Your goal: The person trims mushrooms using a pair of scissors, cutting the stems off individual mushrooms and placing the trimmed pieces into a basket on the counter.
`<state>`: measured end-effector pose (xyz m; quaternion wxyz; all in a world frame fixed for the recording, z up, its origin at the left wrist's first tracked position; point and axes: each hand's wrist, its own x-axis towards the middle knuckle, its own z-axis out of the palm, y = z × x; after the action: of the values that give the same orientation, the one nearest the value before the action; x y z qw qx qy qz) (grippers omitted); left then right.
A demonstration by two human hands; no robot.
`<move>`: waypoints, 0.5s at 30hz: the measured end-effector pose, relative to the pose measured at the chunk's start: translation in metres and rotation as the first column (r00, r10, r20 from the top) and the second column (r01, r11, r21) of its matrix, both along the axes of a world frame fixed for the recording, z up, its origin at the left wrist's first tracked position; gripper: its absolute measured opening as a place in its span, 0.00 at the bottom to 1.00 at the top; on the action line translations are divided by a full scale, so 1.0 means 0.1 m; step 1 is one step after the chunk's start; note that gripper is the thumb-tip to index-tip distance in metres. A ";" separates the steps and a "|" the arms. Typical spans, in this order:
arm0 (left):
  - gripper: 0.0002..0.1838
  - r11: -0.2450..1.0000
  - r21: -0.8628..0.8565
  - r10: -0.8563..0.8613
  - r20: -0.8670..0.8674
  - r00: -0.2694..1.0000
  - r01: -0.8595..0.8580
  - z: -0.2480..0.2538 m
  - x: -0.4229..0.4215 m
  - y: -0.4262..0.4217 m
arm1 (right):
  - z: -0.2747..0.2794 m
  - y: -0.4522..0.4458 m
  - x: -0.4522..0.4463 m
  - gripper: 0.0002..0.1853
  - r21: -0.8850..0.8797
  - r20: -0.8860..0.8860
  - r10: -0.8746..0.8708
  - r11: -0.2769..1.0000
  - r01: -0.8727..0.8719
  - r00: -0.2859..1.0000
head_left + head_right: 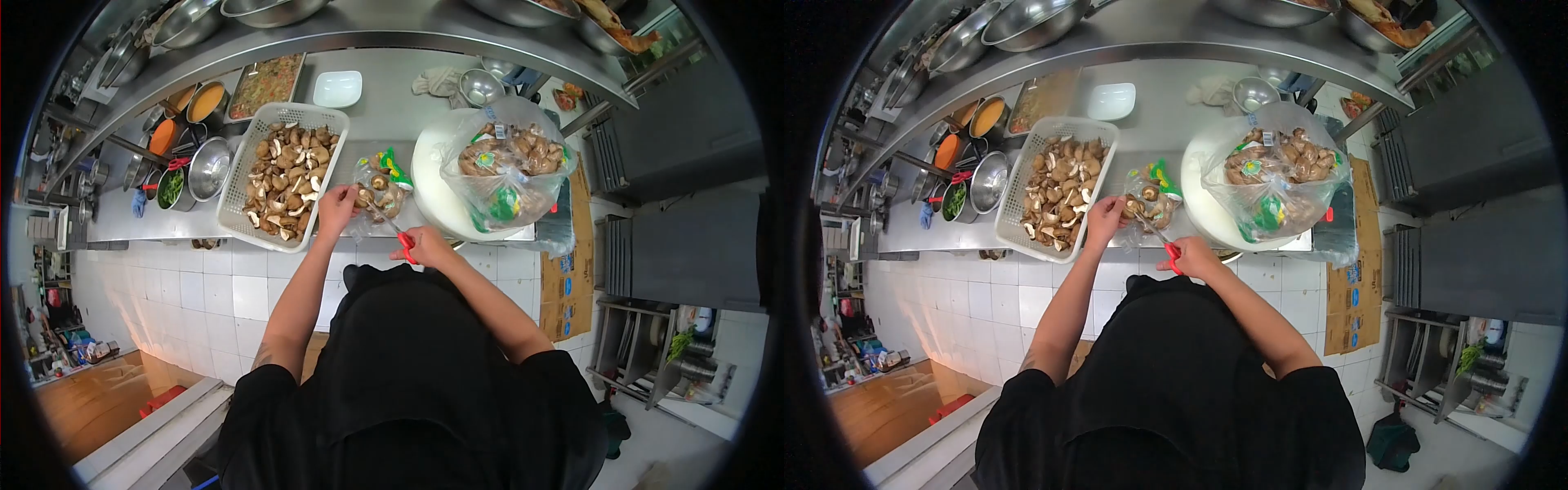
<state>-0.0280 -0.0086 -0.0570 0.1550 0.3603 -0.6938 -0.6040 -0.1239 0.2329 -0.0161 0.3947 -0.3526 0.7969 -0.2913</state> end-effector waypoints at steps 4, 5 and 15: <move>0.24 0.998 0.070 -0.009 0.040 0.999 0.006 0.07 -0.04 0.04 | 0.12 0.06 0.00 0.32 0.009 -0.141 -0.046 0.999 0.048 0.989; 0.25 0.995 0.098 -0.021 0.040 0.999 0.017 0.11 -0.05 0.07 | 0.12 0.04 0.00 0.33 0.016 -0.179 -0.054 0.998 0.058 0.982; 0.24 0.986 0.163 -0.019 -0.053 0.998 0.027 0.11 0.02 0.06 | 0.05 -0.15 0.00 0.28 -0.003 -0.329 0.011 1.000 -0.012 0.944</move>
<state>-0.0262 -0.0029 -0.0461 0.1358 0.3481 -0.6419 -0.6696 -0.1242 0.2175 -0.0109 0.2571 -0.4018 0.8488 -0.2281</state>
